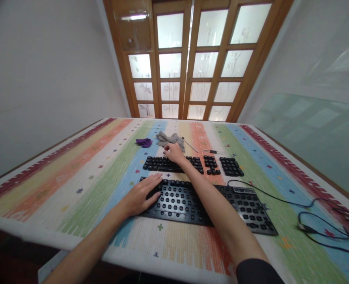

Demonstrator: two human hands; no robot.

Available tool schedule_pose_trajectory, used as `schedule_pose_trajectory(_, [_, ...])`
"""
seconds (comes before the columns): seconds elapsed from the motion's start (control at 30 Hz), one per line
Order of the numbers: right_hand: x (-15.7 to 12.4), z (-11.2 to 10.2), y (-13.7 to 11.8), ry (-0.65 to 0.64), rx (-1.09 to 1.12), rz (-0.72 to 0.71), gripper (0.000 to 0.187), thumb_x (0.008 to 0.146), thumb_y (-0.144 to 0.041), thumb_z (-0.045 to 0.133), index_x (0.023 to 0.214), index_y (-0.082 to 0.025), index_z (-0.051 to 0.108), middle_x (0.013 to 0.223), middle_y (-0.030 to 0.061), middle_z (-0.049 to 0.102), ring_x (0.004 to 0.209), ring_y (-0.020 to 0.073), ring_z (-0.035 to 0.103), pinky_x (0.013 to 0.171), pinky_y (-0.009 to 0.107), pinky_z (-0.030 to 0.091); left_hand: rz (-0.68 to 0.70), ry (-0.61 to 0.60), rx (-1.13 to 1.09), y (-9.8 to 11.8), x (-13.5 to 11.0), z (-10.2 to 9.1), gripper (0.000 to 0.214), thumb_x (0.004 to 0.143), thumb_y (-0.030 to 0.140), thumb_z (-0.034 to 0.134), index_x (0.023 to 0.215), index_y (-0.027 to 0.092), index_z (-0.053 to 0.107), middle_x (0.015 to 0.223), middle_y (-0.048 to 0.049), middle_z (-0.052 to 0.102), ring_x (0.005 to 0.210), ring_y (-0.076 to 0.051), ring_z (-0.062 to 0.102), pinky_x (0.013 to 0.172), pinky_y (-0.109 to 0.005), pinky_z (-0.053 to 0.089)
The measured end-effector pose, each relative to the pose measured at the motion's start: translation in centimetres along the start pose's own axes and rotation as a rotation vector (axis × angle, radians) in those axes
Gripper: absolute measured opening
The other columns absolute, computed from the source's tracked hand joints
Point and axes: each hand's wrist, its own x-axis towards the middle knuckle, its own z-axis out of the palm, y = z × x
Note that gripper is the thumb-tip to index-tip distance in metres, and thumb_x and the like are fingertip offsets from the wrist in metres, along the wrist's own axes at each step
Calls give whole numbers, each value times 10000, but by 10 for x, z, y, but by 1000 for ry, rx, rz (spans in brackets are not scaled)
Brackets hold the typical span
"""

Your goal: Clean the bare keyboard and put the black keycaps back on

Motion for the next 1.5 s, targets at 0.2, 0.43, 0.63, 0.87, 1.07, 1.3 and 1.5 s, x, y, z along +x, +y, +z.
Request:
schedule_pose_trajectory(0.2, [-33,-18,-11,23,170,-37,148,826,-126,601,943,-145,690,912,66,735,806,171,652,781,305,496,-13,96,-27,1,1,-1,501,916,216,557,1401,178,438,1426,-142,515,1348,-263,462,1107,-494,431])
schedule_pose_trajectory(0.43, [-105,-37,-27,-24,349,-143,125,833,-121,597,933,-158,661,891,55,695,831,171,612,767,313,479,-58,210,-106,4,6,-2,382,900,209,596,1276,202,535,1263,-108,623,1198,-253,574,1025,-499,488])
schedule_pose_trajectory(0.63, [-140,-39,-41,-58,386,-190,129,844,-102,585,947,-167,626,922,61,672,834,169,605,752,312,488,-83,206,-188,9,8,3,429,877,223,637,1286,225,509,1232,-93,638,1152,-247,605,1005,-467,495])
schedule_pose_trajectory(0.87, [-152,-29,-46,-48,291,-256,113,850,-98,592,936,-169,608,919,69,669,856,192,603,797,347,483,-131,207,-190,8,7,7,370,872,224,649,1222,217,531,1116,-70,675,1052,-233,647,945,-434,516])
schedule_pose_trajectory(1.07, [-157,-26,-45,-27,224,-280,87,843,-97,612,894,-166,599,897,74,658,842,200,598,770,332,476,-113,188,-191,11,10,4,192,908,218,593,1099,205,612,1074,-65,688,1016,-217,643,932,-409,515])
schedule_pose_trajectory(1.3, [-159,-26,-45,2,92,-391,56,900,-128,555,884,-169,590,867,82,648,826,209,578,758,333,467,-8,204,-170,10,13,4,174,912,185,566,1058,202,658,1035,-69,699,1002,-220,627,906,-429,534])
schedule_pose_trajectory(1.5, [-157,-27,-43,2,-66,-510,140,944,-128,470,884,-162,592,836,93,627,802,211,545,732,326,444,42,227,-97,11,15,4,149,910,158,557,988,191,680,994,-63,706,958,-215,616,876,-420,541])
